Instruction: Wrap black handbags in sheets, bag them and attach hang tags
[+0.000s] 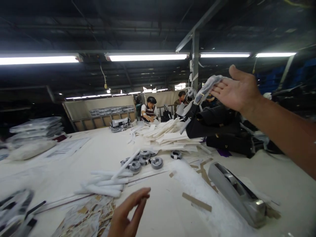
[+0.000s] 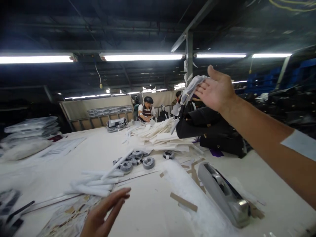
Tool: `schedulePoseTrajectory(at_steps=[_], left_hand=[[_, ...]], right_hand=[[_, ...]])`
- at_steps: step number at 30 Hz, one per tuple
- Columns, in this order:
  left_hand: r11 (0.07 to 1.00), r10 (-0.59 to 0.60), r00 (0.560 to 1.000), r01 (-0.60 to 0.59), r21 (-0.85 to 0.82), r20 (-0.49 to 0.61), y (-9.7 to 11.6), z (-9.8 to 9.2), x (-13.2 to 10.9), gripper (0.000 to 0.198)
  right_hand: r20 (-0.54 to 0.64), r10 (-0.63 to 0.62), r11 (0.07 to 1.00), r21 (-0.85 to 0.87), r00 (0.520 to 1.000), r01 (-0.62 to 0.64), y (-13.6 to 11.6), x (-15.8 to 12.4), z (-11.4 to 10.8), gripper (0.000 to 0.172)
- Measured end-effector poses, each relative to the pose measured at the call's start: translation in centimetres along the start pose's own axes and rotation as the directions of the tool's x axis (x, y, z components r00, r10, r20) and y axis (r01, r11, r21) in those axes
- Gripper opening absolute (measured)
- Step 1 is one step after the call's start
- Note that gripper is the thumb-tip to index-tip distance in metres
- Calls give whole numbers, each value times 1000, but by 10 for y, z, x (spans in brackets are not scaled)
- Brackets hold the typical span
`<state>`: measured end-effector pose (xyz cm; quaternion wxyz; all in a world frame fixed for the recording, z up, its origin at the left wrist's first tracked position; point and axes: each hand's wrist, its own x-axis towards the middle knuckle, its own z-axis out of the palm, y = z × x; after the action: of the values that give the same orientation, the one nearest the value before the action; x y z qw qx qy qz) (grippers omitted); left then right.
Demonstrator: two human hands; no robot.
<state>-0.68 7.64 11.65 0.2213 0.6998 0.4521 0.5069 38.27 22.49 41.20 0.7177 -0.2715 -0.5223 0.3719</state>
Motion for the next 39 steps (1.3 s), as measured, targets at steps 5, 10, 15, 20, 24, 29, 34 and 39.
schedulePoseTrajectory(at_steps=[5, 10, 15, 20, 24, 29, 34, 39], left_hand=[[977, 38, 994, -60, -206, -106, 63, -14, 78, 41], [895, -187, 979, 206, -396, 86, 70, -5, 117, 59], [841, -219, 891, 379, -387, 397, 58, -20, 86, 51], [861, -223, 867, 390, -327, 446, 44, -47, 30, 46], [910, -218, 882, 338, -238, 418, 23, -59, -10, 47], [972, -186, 922, 224, -75, 339, 10, -65, -42, 45], [984, -159, 932, 124, 126, 326, 11, -64, -54, 39], [969, -245, 962, 246, 11, 118, 0, -64, -62, 48]], right_hand=[[135, 75, 989, 118, 988, -91, 29, -77, 73, 44], [303, 277, 938, 122, 912, -325, 95, -161, 115, 35], [519, 273, 945, 15, 810, -328, 126, -231, 134, 43], [520, 362, 917, -346, 774, -197, 135, -251, 128, 50], [526, 283, 890, -455, 802, -15, 143, -252, 108, 43], [281, 188, 802, -598, 941, 19, 169, -249, 72, 39], [449, 310, 750, -657, 838, 75, 219, -249, 57, 64], [448, 430, 693, -720, 784, 32, 234, -252, 61, 52]])
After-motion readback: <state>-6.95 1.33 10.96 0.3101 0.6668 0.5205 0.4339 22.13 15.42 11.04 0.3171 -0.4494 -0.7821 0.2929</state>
